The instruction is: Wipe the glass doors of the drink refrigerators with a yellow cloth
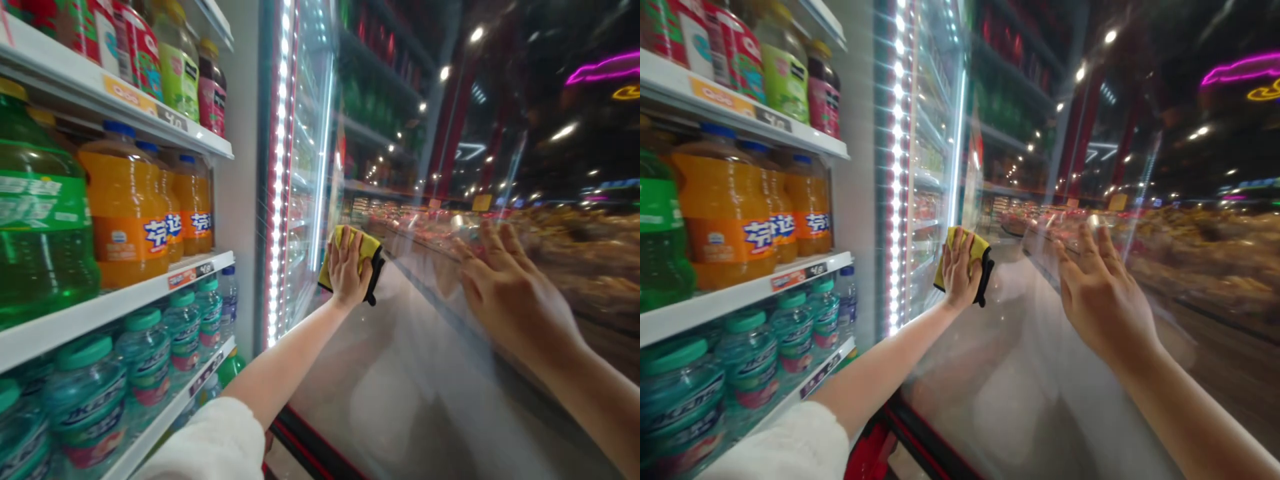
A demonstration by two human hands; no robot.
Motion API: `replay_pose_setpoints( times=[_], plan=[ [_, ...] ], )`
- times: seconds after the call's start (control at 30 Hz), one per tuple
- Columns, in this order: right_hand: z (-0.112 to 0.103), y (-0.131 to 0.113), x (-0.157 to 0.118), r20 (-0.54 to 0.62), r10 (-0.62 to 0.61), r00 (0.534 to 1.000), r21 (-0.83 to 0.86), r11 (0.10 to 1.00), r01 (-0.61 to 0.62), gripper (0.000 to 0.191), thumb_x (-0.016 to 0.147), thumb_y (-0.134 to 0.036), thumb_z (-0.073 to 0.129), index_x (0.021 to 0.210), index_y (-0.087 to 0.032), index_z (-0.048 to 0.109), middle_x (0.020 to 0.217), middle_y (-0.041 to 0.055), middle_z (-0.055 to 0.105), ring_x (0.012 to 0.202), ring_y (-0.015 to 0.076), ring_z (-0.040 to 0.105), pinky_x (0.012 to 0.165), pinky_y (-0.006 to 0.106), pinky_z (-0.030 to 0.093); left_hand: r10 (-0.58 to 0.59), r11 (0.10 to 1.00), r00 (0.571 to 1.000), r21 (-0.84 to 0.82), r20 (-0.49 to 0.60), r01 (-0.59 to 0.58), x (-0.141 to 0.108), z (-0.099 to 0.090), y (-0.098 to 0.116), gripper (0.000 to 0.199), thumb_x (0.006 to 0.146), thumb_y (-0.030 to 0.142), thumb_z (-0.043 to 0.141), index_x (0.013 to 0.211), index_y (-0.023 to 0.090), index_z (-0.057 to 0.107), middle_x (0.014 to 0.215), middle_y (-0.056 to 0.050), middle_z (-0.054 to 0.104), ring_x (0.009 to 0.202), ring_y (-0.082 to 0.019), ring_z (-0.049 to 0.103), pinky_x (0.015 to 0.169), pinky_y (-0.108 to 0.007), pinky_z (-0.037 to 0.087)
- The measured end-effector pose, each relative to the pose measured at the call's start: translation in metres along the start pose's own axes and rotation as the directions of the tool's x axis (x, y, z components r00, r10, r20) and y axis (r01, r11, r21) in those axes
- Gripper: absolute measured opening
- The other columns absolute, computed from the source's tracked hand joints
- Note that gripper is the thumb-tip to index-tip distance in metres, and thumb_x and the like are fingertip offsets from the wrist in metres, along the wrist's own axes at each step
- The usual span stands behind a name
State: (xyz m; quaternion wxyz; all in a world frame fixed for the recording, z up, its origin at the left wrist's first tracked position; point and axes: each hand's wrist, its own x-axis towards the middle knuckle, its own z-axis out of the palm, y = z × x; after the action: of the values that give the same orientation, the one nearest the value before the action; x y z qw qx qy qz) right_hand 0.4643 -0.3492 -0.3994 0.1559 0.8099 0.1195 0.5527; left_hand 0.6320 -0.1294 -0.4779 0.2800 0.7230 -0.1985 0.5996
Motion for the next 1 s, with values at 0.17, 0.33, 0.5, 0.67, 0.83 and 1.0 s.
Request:
replay_pose_setpoints(
  times=[0.17, 0.33, 0.5, 0.67, 0.83, 1.0],
  plan=[
    [0.016, -0.002, -0.004, -0.054, -0.114, 0.992, -0.176, 0.979, 0.103, 0.033, 0.095, -0.013, 0.054, 0.123, -0.004, 0.07, 0.138, 0.0335, 0.059, 0.136, 0.0507, 0.047, 0.101, 0.06, 0.053, 0.06, 0.998, 0.998, 0.02, 0.021, -0.06, 0.045, -0.012, -0.068, 0.054, 0.099, 0.032, 0.043, 0.151, 0.023, 0.046, 0.162, -0.007, 0.039, 0.153, -0.023, 0.032, 0.127, -0.046, 0.028],
    [0.025, -0.009, -0.008, -0.133, -0.177, 0.975, -0.241, 0.96, 0.142, 0.035, 0.094, -0.021, 0.058, 0.118, 0.003, 0.07, 0.128, 0.0386, 0.062, 0.128, 0.0555, 0.054, 0.095, 0.064, 0.055, -0.064, 0.997, 0.986, 0.021, -0.154, 0.068, -0.023, -0.018, -0.13, 0.053, 0.103, 0.033, 0.033, 0.152, 0.017, 0.043, 0.161, -0.014, 0.041, 0.154, -0.023, 0.028, 0.124, -0.048, 0.031],
    [0.028, -0.017, -0.006, -0.139, -0.167, 0.976, -0.295, 0.948, 0.12, 0.041, 0.094, -0.028, 0.061, 0.117, 0.006, 0.069, 0.124, 0.0416, 0.062, 0.123, 0.0579, 0.056, 0.09, 0.065, 0.056, -0.044, 0.999, 0.996, 0.026, -0.074, 0.046, -0.04, -0.01, -0.094, 0.058, 0.102, 0.038, 0.037, 0.157, 0.018, 0.034, 0.165, -0.016, 0.032, 0.155, -0.027, 0.024, 0.125, -0.053, 0.027],
    [0.03, -0.013, -0.009, -0.11, -0.175, 0.979, -0.307, 0.942, 0.134, 0.045, 0.091, -0.028, 0.067, 0.12, 0.007, 0.067, 0.126, 0.0415, 0.061, 0.124, 0.0596, 0.054, 0.093, 0.065, 0.055, 0.112, 0.992, 0.993, 0.055, -0.025, -0.111, 0.058, -0.008, -0.08, 0.06, 0.102, 0.047, 0.037, 0.153, 0.016, 0.041, 0.165, -0.012, 0.034, 0.154, -0.026, 0.029, 0.127, -0.047, 0.022],
    [0.031, -0.01, -0.012, -0.115, -0.199, 0.973, -0.315, 0.936, 0.155, 0.044, 0.091, -0.028, 0.067, 0.121, 0.004, 0.067, 0.13, 0.0386, 0.061, 0.124, 0.057, 0.056, 0.096, 0.064, 0.054, 0.202, 0.979, 0.979, 0.033, 0.022, -0.202, 0.1, -0.021, -0.143, 0.06, 0.103, 0.049, 0.029, 0.151, 0.015, 0.043, 0.163, -0.01, 0.038, 0.153, -0.022, 0.03, 0.125, -0.039, 0.028],
    [0.033, -0.013, -0.011, -0.149, -0.181, 0.972, -0.299, 0.945, 0.13, 0.045, 0.091, -0.027, 0.066, 0.123, 0.005, 0.065, 0.129, 0.0392, 0.061, 0.122, 0.0562, 0.058, 0.095, 0.063, 0.055, 0.067, 0.997, 0.998, 0.043, 0.005, -0.067, 0.027, -0.031, -0.179, 0.056, 0.102, 0.039, 0.033, 0.151, 0.016, 0.041, 0.163, -0.014, 0.037, 0.154, -0.024, 0.029, 0.126, -0.046, 0.026]
  ],
)
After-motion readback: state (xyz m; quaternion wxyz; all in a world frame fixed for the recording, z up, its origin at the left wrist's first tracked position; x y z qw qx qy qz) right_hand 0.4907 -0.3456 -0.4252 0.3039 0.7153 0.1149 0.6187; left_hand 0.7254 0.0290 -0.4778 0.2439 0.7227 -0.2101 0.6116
